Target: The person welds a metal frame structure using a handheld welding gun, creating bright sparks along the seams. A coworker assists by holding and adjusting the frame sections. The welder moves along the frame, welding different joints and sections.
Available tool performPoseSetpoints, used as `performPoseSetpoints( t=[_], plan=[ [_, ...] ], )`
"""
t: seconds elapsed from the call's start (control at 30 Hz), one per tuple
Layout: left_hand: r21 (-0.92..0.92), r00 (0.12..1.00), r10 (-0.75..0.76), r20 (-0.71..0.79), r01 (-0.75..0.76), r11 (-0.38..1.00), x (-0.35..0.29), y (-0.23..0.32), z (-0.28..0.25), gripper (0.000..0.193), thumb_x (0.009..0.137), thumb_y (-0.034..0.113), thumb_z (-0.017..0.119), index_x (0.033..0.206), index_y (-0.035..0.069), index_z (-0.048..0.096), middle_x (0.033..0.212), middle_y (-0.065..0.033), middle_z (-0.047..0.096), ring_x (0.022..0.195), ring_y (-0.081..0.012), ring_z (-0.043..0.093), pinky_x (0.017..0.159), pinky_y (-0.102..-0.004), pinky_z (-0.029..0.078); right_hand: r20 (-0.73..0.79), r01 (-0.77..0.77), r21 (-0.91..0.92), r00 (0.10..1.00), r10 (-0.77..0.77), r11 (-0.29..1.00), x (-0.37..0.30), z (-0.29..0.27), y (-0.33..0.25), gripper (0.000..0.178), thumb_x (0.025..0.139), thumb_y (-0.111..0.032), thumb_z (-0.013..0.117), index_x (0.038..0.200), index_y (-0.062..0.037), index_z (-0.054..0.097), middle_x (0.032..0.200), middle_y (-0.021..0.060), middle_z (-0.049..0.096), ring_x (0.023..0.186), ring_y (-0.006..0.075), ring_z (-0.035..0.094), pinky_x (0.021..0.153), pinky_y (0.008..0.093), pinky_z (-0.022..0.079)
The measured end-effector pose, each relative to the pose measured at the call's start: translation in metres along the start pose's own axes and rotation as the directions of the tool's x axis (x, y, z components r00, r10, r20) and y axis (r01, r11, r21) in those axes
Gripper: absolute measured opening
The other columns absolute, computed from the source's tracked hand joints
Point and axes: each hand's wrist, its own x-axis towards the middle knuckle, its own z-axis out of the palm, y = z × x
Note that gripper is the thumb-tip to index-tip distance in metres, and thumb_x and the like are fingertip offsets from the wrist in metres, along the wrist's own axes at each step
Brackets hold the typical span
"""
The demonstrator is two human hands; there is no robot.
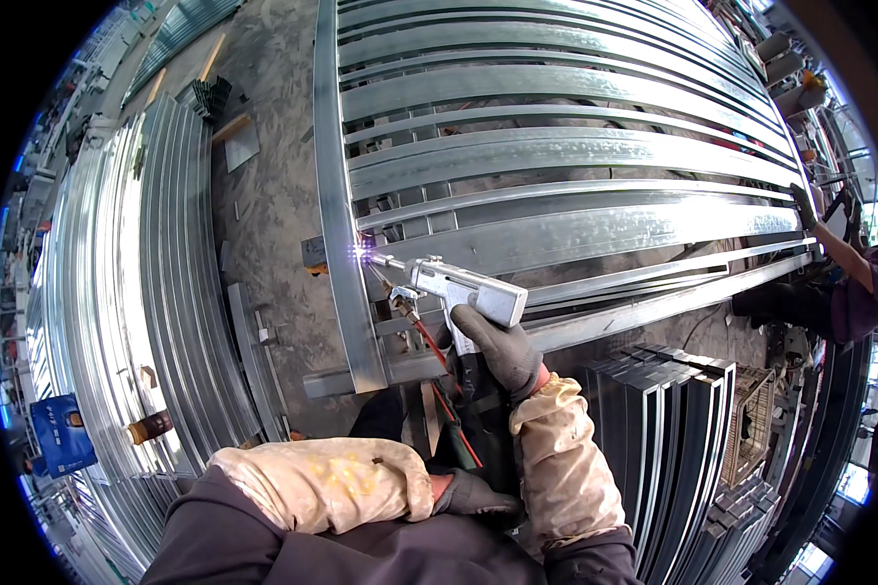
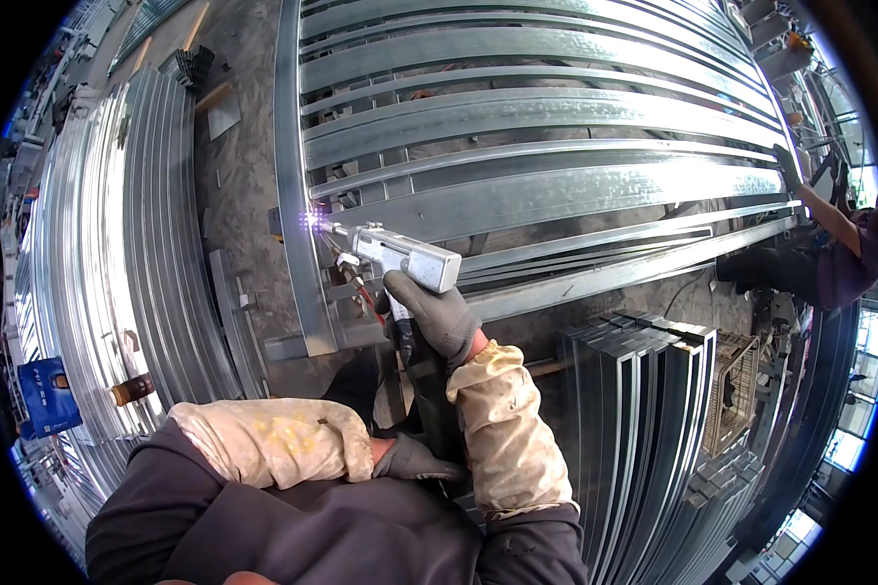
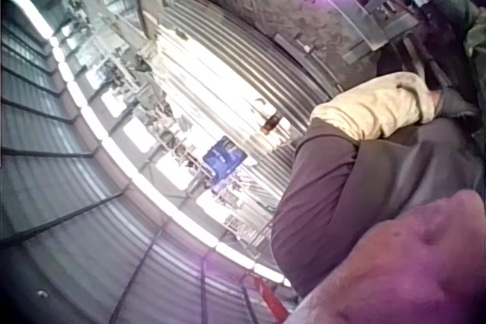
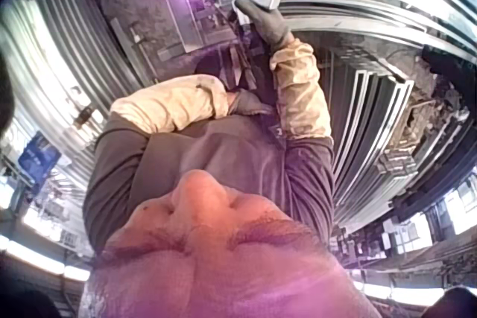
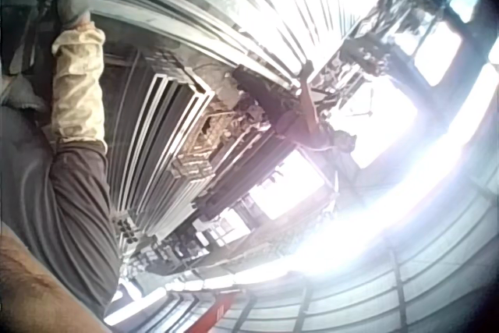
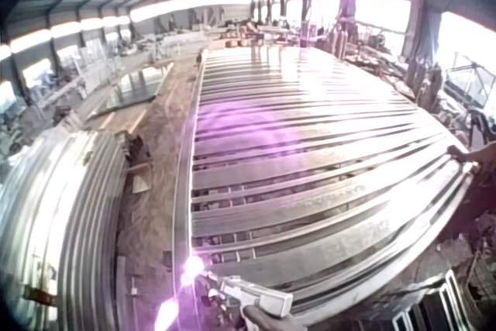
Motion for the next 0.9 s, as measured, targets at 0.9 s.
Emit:
performPoseSetpoints(
  t=[0.9],
  plan=[
    [-0.253,0.997,-0.066,0.037,0.073,0.965,0.005,0.003,0.009,0.041,0.096,0.030,0.059,0.123,-0.001,0.060,0.116,-0.0123,0.066,0.103,-0.0185,0.061,0.089,-0.0347,0.049,0.050,-0.026,-0.051,0.998,0.029,0.998,-0.007,0.002,-0.008,0.035,0.095,-0.033,0.058,0.085,-0.0009,0.068,0.070,0.0043,0.063,0.059,0.0125,0.062,0.054,0.0261,0.049]
  ],
)
